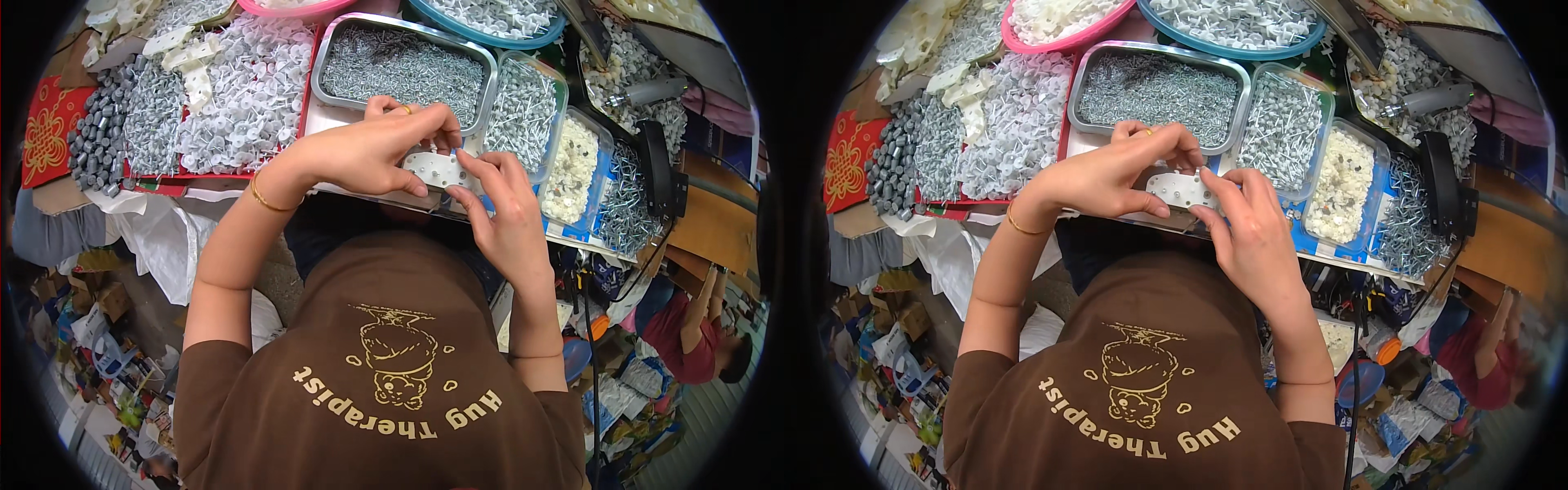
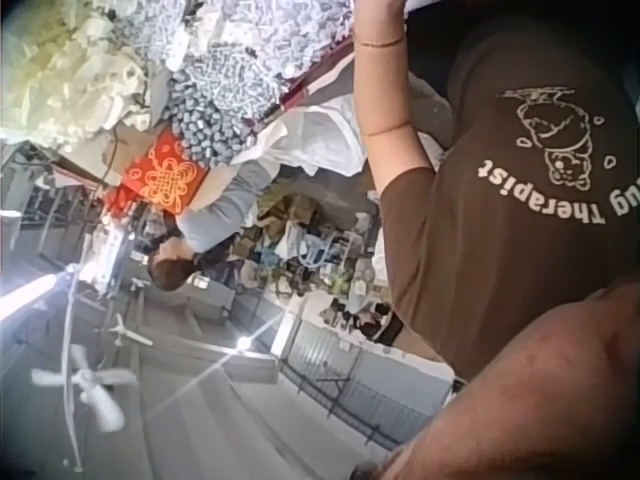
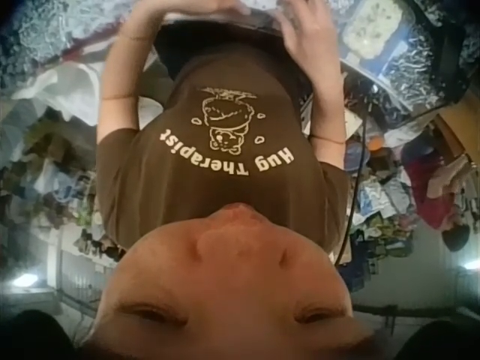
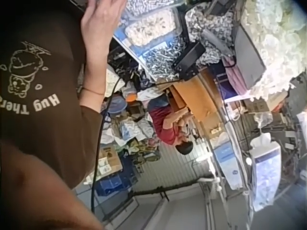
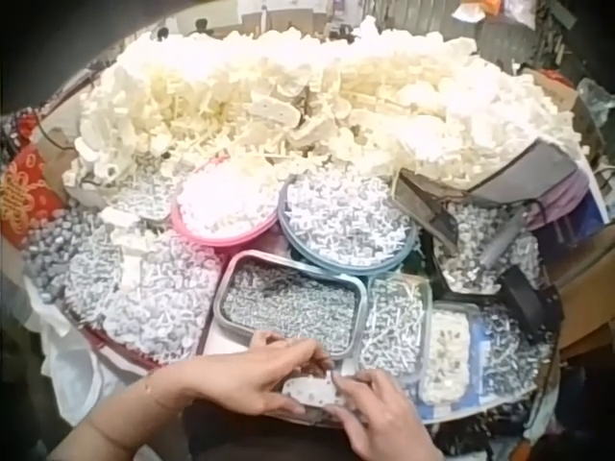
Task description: Assembling small metal pins into white plastic housings at a factory workbench and using a pneumatic tool.
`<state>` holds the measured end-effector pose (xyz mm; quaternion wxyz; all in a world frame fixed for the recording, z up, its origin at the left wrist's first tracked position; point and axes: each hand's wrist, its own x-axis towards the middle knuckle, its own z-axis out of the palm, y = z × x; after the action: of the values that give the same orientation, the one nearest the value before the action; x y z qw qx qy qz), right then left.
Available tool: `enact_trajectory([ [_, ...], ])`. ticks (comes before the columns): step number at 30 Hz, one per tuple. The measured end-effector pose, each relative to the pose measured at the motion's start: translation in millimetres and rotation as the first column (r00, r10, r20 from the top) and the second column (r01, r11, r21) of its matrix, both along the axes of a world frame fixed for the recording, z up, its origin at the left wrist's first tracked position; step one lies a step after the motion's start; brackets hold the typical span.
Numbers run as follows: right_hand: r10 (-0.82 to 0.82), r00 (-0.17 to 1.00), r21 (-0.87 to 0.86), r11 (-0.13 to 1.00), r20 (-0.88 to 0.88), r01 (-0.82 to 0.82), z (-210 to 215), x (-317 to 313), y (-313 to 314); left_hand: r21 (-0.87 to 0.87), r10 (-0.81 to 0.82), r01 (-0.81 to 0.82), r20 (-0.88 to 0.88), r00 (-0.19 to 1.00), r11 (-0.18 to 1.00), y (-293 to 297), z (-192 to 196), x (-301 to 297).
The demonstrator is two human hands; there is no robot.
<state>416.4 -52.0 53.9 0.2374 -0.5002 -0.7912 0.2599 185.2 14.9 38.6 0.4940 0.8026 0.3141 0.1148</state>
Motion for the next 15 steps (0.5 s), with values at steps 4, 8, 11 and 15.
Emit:
enact_trajectory([
  [4,-0.013,0.999,0.023,1.000,0.037,0.012,1,-2,-2,-0.004,0.030,-0.030,0.060,0.998,1.000,-2,-3,-5],
  [8,-0.007,0.998,0.021,1.000,0.062,0.005,6,-5,-3,0.085,0.140,-0.149,0.097,0.985,0.985,-15,-8,-11],
  [11,0.008,0.999,-0.022,1.000,0.038,-0.008,5,1,2,0.054,0.239,-0.242,0.070,0.969,0.969,-27,-5,-6],
  [15,0.003,1.000,0.002,1.000,0.015,-0.003,4,1,0,0.282,0.295,-0.311,0.098,0.950,0.908,-37,-12,-8],
])
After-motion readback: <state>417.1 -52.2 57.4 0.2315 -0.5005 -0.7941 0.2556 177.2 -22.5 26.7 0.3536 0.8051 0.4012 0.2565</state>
